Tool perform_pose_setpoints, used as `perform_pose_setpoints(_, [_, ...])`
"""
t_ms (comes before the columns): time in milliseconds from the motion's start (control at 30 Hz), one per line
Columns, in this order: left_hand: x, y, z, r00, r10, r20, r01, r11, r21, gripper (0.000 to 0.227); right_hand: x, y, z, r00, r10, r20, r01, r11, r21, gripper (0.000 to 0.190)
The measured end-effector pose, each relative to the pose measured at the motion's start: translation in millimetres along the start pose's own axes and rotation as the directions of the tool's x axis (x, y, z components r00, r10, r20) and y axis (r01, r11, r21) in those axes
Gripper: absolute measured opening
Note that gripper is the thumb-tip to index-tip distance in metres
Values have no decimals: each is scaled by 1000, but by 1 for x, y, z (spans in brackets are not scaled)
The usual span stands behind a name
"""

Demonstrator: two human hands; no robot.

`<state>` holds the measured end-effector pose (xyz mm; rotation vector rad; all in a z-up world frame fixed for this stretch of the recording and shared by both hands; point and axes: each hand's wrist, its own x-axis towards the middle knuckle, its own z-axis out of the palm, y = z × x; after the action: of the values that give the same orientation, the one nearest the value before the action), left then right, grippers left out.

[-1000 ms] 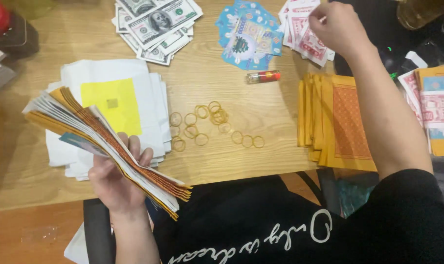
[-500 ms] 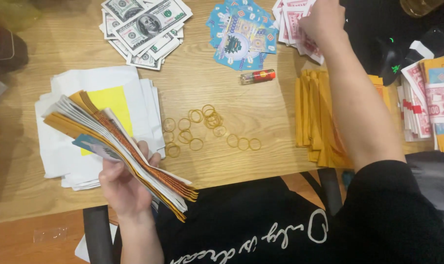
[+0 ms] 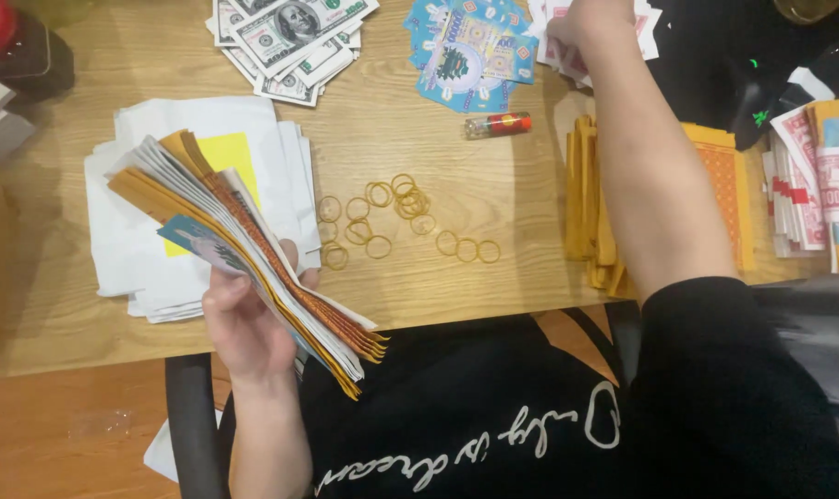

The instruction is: The person assembles bundles of joss paper by layering various types of ritual paper and fake currency over a larger yellow sheet, then folding and securing the bundle with a rubber band.

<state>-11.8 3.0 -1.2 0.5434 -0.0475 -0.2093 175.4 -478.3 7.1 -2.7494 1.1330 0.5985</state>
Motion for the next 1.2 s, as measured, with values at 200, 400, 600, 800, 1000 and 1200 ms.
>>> perform_pose_setpoints(200, [0,11,-4,1000,-13,-21,12,998,-64,28,7,6,-12,995,-75,-73,73,997,-31,26])
perform_pose_setpoints(400, [3,8,-18,999,-14,43,21,989,-146,41,20,6,-16,999,32,-43,-36,994,-99,23])
perform_pose_setpoints(600, [7,5,-17,1000,7,-17,-10,991,-132,37,61,26,-3,950,70,-304,-75,997,-5,83])
perform_pose_setpoints(800, [7,-11,-7,983,-173,-52,179,972,150,47,-87,37,-67,947,-107,-304,202,932,301,38])
perform_pose_setpoints(1000, [27,-48,45,979,-197,47,170,926,338,39,-239,57,-44,524,-615,-589,787,614,59,25])
perform_pose_setpoints(1200, [33,-64,82,971,-177,161,25,742,670,52,-314,48,24,-246,-930,-274,799,-35,-600,34])
